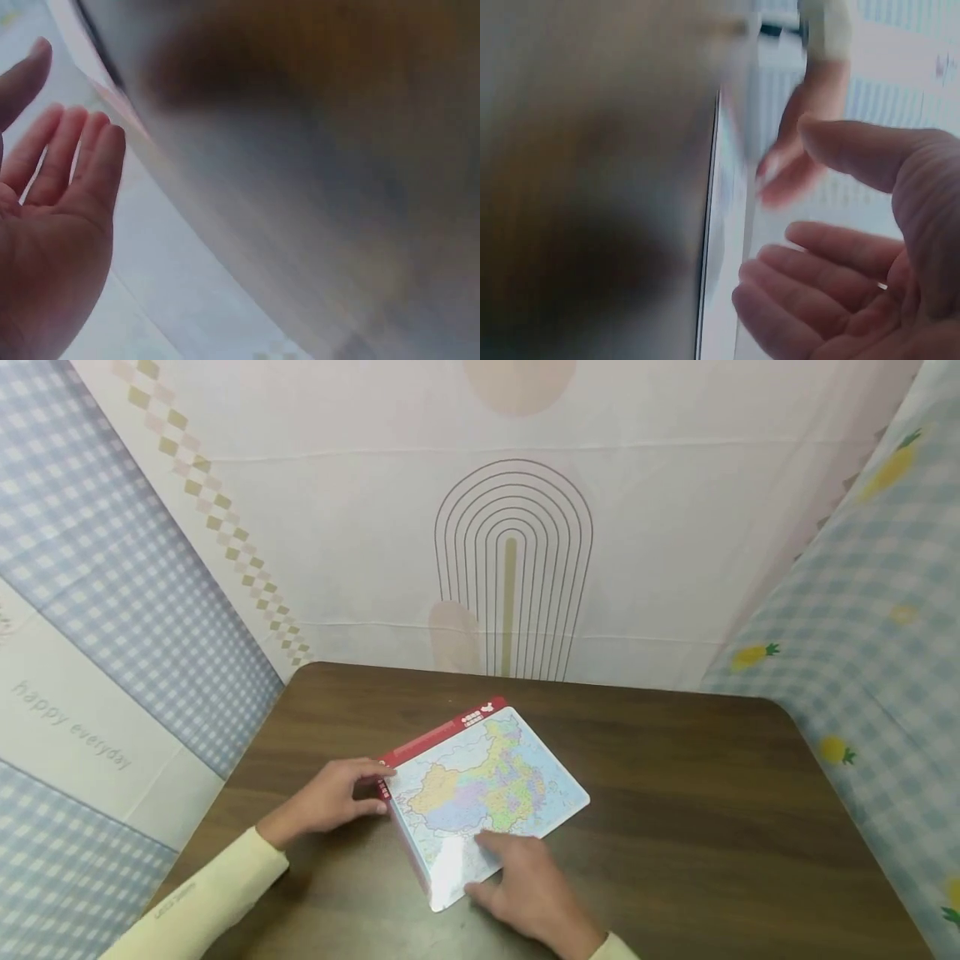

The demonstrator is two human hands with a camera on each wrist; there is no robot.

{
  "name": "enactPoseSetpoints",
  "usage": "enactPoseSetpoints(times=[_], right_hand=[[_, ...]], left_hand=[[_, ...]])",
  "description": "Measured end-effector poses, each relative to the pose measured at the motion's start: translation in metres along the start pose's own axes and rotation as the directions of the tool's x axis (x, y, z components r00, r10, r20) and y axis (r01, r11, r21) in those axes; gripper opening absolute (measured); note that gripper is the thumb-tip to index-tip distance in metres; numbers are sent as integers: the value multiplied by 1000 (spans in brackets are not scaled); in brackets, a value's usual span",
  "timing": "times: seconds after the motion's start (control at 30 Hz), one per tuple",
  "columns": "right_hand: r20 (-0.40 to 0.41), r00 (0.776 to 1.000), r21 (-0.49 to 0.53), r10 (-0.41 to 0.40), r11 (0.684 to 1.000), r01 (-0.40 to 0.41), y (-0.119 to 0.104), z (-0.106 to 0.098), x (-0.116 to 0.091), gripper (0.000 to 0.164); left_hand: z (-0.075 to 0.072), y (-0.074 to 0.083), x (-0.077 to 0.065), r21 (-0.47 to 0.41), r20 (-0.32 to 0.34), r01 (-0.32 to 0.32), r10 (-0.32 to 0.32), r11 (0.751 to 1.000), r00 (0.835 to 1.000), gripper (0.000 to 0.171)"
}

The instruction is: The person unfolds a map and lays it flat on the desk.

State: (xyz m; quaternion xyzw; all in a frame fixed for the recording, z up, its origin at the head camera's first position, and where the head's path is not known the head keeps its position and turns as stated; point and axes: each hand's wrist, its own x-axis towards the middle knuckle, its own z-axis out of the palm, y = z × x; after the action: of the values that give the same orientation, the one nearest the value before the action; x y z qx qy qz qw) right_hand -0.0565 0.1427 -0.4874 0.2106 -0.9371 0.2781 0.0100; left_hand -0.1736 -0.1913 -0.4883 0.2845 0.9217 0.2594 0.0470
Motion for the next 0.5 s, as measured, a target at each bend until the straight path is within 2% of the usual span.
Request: enactPoseSetpoints(times=[0.1, 0.2, 0.33, 0.5], right_hand=[[38, 999, -3, -17, 1000, 17, -23, 15, -2, 55], [77, 997, -18, -2, 1000, 3, -38, 26, -1, 53], [79, 997, -49, 11, 999, -7, -47, 35, -1, 52], [42, 999, -65, -4, 998, 7, -52, 40, -2, 51]], left_hand=[[-9, -19, 15, 6, 26, 28, -28, 1000, 999, 50], [-12, -30, 23, 23, 65, 34, -35, 999, 997, 54], [-12, -38, 27, 38, 98, 28, -31, 999, 995, 56], [-11, -41, 28, 47, 119, 24, -30, 999, 992, 52]])
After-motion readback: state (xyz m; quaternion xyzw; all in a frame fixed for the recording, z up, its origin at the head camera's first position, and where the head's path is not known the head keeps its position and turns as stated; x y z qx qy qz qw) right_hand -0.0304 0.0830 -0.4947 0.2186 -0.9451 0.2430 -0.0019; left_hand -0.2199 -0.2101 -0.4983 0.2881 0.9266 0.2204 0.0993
